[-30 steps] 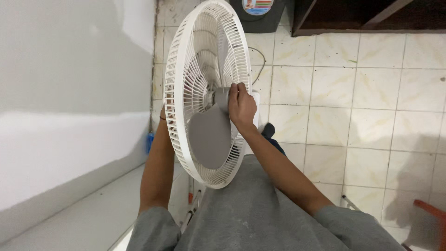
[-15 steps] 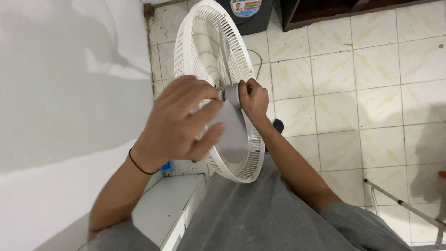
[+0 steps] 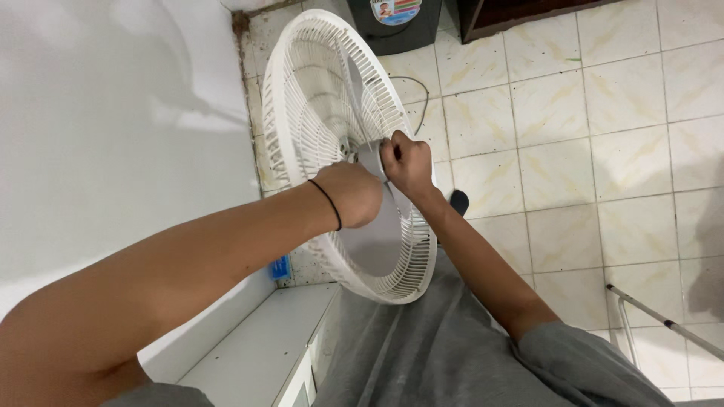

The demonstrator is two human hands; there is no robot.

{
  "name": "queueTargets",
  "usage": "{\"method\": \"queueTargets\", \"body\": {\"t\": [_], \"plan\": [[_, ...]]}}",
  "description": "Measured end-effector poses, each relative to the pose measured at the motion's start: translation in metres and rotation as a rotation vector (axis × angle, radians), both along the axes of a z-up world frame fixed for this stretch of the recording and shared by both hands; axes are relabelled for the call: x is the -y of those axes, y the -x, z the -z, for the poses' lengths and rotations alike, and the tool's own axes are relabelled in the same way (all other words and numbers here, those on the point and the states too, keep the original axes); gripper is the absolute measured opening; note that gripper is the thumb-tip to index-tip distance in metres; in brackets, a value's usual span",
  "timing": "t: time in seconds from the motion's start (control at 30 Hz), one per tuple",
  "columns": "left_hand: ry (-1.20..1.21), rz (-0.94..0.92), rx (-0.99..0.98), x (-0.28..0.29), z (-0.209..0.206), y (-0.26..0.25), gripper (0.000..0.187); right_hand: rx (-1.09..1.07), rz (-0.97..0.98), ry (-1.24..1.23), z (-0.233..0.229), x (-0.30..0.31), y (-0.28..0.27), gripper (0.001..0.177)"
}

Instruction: The person wipes the front grill of a standing fan with a cloth, then removes the front grill, the fan blades, and the central hub nut. The components are placed on a nearby surface.

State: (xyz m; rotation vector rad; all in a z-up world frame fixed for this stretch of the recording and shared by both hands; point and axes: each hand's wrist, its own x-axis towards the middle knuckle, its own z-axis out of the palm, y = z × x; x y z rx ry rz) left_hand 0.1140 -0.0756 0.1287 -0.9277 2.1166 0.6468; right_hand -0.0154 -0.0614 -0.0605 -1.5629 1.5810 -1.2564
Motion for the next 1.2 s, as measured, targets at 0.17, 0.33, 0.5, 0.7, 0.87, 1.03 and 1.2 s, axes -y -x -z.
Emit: {"method": "queueTargets", "body": {"t": [0.17, 0.33, 0.5, 0.7, 0.87, 1.03, 1.2], "plan": [[-0.077, -0.061, -0.011, 0.003, -0.006, -0.010, 0.019, -0.039, -0.133, 0.323, 0.004, 0.012, -0.001, 0.027], [0.006, -0.020, 0.065, 0.003, -0.024, 0.001, 0.015, 0.015, -0.098, 0.039, -0.012, 0.004, -0.001, 0.014], [0.176, 0.005, -0.009, -0.019, -0.020, -0.003, 0.014, -0.145, 0.041, -0.135, -0.027, 0.004, -0.014, 0.016], [0.117, -0.103, -0.041, -0.011, -0.014, -0.010, 0.015, 0.070, -0.049, -0.043, -0.017, 0.004, -0.016, 0.029], [0.104, -0.199, -0.056, -0.015, -0.009, -0.006, 0.014, 0.023, -0.209, 0.213, 0.003, 0.010, -0.005, 0.029], [0.099, -0.223, -0.109, -0.012, -0.007, -0.015, 0.016, 0.037, -0.298, 0.370, 0.013, 0.017, -0.003, 0.035], [0.067, -0.216, -0.070, -0.002, -0.009, -0.017, 0.018, -0.065, -0.427, 0.562, 0.000, 0.035, 0.009, 0.036]]}}
